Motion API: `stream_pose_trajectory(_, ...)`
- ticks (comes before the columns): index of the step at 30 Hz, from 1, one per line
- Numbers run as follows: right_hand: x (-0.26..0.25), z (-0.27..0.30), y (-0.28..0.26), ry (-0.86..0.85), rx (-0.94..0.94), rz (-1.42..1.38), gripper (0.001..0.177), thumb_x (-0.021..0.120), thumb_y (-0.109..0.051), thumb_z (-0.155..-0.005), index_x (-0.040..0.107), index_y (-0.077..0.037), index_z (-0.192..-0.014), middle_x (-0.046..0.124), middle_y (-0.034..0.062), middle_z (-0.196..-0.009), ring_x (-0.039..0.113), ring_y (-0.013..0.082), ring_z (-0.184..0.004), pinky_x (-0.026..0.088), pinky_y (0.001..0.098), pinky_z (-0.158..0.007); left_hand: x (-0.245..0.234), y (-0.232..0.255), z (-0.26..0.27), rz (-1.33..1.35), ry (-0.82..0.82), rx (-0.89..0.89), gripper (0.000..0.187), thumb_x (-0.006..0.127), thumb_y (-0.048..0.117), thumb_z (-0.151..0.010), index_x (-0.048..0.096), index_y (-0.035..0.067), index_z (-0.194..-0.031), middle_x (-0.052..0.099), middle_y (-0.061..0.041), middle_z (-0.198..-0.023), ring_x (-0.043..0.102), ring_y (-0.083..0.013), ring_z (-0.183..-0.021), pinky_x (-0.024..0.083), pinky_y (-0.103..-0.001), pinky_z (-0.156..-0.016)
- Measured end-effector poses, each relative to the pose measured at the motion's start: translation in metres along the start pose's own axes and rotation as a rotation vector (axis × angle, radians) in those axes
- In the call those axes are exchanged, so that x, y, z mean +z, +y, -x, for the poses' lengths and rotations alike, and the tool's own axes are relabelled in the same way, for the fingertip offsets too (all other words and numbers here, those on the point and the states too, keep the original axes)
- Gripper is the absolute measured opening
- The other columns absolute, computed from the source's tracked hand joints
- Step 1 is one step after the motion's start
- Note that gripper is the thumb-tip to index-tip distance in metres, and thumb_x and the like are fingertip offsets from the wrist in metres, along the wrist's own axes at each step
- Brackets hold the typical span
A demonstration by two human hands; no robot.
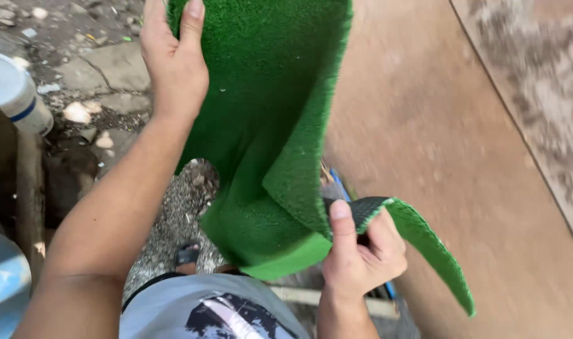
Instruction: Sweeping dirt from an outdoor concrete entryway and then placing a green artificial grass mat.
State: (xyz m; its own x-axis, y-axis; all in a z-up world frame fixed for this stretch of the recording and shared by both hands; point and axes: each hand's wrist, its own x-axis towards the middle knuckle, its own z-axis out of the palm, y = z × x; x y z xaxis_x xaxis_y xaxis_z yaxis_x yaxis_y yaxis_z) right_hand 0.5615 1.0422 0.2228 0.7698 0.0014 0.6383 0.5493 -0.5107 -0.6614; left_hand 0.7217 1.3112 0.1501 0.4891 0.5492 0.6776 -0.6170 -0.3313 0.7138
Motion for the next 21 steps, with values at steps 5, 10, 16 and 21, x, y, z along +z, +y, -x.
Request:
stream_pose_trajectory(5,0.062,-0.035,0.006,0.209,0.055,-0.331,0.009,0.077,0.002,-0.097,0.069,0.003,-0.093,0.065,0.0014,-0.081,0.055,0.0085,-0.072,0.043,0.0215,-0.068,-0.015,-0.057,-0.057,-0.162,0.191,-0.077,0.032,0.062,0.026,-0.113,0.061,-0.005,-0.120,0.070,-0.016,-0.108,0.064,-0.0270,-0.100,0.052,-0.038,-0.097)
stream_pose_trajectory(10,0.130,-0.061,0.018,0.091,0.059,-0.212,0.005,0.076,-0.001,-0.097,0.073,0.003,-0.097,0.066,0.0031,-0.083,0.057,0.0094,-0.074,0.045,0.0216,-0.069,-0.012,-0.130,-0.106,-0.335,0.170,-0.234,0.039,0.060,0.032,-0.114,0.057,-0.007,-0.111,0.064,-0.021,-0.103,0.060,-0.0348,-0.097,0.048,-0.042,-0.089)
stream_pose_trajectory(16,0.242,-0.098,0.059,-0.082,-0.046,-0.226,0.009,0.073,-0.002,-0.097,0.075,0.003,-0.104,0.073,0.0078,-0.094,0.067,0.0144,-0.083,0.053,0.0246,-0.079,-0.009,-0.208,-0.152,-0.145,0.120,0.158,0.033,0.052,0.030,-0.117,0.059,-0.001,-0.125,0.063,-0.017,-0.123,0.061,-0.0339,-0.118,0.046,-0.042,-0.104)
stream_pose_trajectory(21,0.355,-0.158,0.109,-0.193,0.006,-0.347,0.009,0.071,-0.002,-0.096,0.076,0.001,-0.103,0.075,0.0082,-0.093,0.069,0.0137,-0.081,0.056,0.0244,-0.075,-0.016,-0.341,-0.198,-0.327,0.149,0.009,0.032,0.054,0.030,-0.114,0.059,-0.001,-0.112,0.058,-0.017,-0.109,0.059,-0.0345,-0.106,0.048,-0.043,-0.096)
